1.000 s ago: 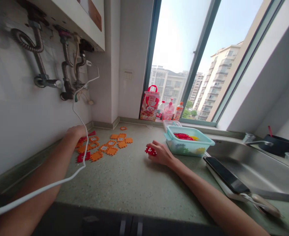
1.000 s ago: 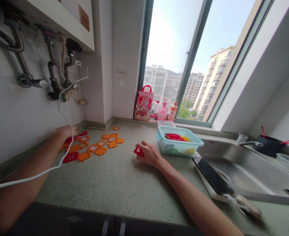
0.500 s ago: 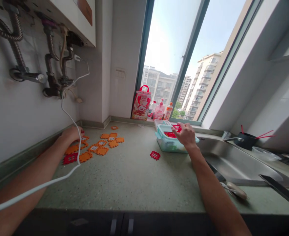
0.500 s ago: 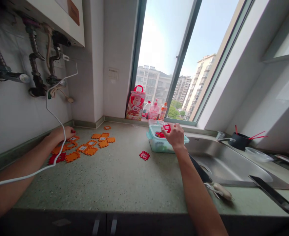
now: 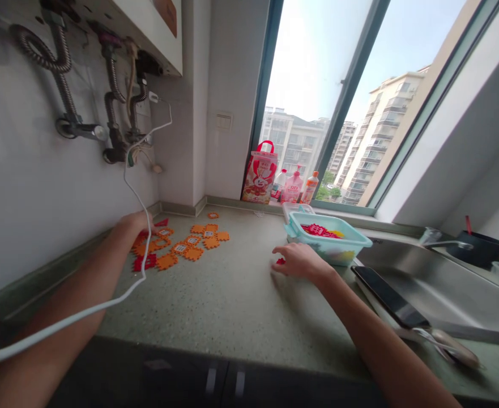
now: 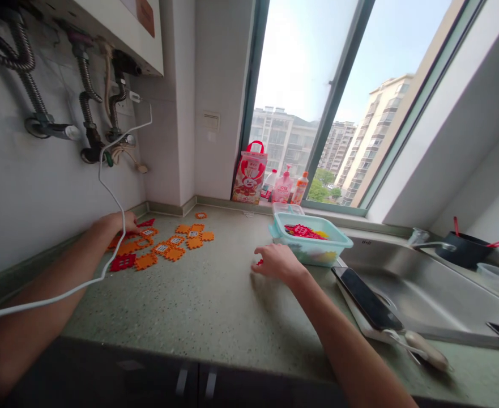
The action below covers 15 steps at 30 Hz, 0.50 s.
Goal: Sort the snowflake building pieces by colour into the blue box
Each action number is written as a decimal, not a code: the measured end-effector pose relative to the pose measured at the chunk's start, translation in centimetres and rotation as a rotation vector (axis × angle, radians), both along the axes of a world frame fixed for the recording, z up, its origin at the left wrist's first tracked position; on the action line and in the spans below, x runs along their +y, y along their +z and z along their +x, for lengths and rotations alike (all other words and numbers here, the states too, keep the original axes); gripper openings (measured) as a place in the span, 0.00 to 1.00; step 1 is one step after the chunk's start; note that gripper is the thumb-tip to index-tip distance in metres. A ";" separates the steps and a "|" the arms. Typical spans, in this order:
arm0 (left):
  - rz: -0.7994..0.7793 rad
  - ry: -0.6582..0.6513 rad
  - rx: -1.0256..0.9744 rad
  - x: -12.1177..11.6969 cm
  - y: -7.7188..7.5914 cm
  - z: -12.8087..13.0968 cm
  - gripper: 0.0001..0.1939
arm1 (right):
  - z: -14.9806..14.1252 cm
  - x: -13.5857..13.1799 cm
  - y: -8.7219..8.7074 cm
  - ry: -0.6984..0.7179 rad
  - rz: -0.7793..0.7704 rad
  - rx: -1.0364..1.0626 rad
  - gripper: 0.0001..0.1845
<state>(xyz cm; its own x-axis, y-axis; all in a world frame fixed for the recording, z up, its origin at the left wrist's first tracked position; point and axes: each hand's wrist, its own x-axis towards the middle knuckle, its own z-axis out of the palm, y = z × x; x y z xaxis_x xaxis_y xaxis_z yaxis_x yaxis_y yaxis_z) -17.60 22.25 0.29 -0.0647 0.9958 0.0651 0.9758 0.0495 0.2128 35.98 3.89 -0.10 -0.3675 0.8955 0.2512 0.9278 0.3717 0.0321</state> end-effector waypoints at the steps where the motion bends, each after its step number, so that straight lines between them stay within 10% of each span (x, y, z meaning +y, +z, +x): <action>1: -0.042 0.043 0.039 -0.2 0.1 0.1 0.28 | 0.1 0.1 -0.5 -0.019 -0.050 -0.002 0.10; 9: 0.117 0.053 0.140 -1.1 -0.6 2.5 0.34 | 0.2 1.2 -1.5 0.105 -0.033 -0.013 0.15; 15: 0.115 -0.032 0.084 0.6 -2.6 3.8 0.27 | -0.4 0.8 0.8 0.273 0.321 0.061 0.19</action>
